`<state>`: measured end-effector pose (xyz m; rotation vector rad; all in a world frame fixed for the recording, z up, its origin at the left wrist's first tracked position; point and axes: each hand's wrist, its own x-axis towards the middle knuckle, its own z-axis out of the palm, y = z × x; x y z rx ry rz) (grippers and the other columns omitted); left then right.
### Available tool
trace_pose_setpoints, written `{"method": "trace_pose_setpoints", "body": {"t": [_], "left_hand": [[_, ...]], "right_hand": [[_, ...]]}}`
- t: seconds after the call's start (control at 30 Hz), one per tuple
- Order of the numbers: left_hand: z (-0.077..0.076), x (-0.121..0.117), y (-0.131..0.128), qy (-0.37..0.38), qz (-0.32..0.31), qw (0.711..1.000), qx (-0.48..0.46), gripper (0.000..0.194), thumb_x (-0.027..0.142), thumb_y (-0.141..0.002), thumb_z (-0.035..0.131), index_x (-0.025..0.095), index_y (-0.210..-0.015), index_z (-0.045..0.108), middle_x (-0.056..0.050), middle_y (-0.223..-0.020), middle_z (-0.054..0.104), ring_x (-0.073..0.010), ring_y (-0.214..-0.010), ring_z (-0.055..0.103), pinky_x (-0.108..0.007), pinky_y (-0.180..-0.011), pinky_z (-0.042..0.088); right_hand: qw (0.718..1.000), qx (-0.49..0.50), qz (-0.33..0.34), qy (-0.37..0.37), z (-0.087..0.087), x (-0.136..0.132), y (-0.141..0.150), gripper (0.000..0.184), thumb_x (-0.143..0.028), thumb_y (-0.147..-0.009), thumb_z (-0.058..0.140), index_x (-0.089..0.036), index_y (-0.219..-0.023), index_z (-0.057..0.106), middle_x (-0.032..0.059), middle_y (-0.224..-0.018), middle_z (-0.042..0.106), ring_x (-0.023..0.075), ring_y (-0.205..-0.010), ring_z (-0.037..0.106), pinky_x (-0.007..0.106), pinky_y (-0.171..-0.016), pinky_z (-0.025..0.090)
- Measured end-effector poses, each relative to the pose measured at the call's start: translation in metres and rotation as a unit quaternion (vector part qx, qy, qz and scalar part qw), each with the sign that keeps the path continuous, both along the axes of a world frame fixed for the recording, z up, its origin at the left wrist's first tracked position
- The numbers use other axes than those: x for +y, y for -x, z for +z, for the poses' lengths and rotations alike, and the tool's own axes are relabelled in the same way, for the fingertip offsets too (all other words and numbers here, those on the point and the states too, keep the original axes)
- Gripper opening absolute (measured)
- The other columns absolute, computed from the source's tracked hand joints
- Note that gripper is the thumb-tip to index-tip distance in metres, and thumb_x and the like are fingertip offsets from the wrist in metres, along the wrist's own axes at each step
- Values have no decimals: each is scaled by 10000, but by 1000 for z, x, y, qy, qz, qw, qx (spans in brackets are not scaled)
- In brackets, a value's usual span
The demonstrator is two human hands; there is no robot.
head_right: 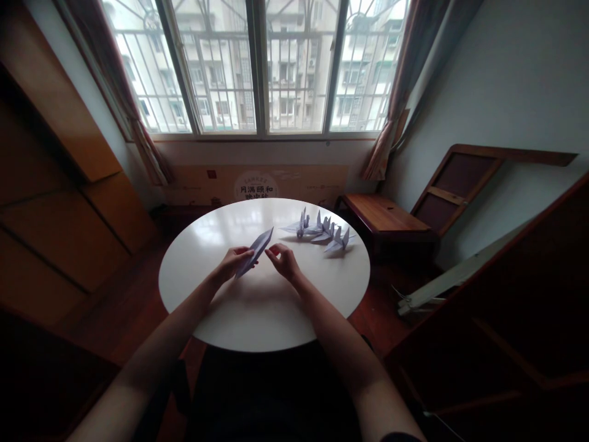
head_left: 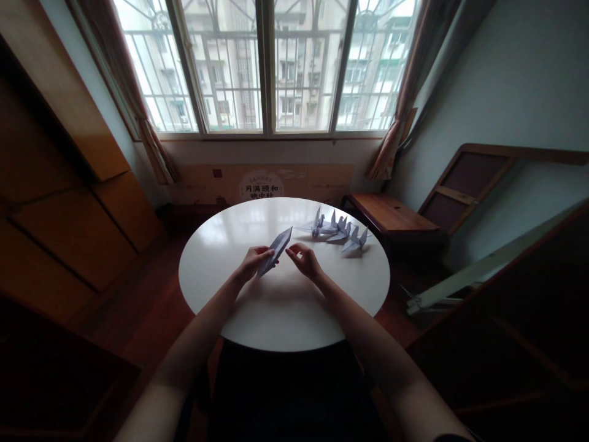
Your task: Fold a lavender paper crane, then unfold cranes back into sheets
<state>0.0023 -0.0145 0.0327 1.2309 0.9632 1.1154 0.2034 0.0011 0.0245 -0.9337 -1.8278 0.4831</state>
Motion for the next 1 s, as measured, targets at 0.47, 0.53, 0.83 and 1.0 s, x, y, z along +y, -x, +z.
{"method": "trace_pose_setpoints", "body": {"t": [0.47,0.53,0.83,1.0], "left_hand": [[-1,-4,-2,3,-104,994,11,462,438,-703,768,66,-969,695,-106,-792,703,-186,-685,666,-277,-630,498],[1,-6,-7,-34,-99,994,42,463,449,-710,756,69,-970,700,-98,-809,702,-174,-686,651,-259,-623,477],[5,-9,-16,-10,-45,998,-41,703,401,-628,821,131,-1188,493,-104,-859,708,-214,-684,684,-331,-650,527],[4,-4,-15,47,-26,995,-82,469,366,-614,820,116,-914,560,-79,-741,699,-182,-613,667,-277,-592,507]], "right_hand": [[992,29,76,94,-6,2,4,289,-421,-787,621,-143,-725,671,50,-686,665,163,-625,579,284,-602,438],[991,40,67,111,-6,2,5,270,-403,-753,650,-141,-692,665,41,-664,650,159,-609,565,278,-585,426],[959,156,134,194,3,-3,6,378,-522,-677,701,-147,-710,666,36,-651,634,143,-580,529,276,-570,418],[955,153,141,213,7,-7,5,430,-576,-701,673,-148,-682,642,12,-597,579,127,-568,496,264,-562,388]]}}
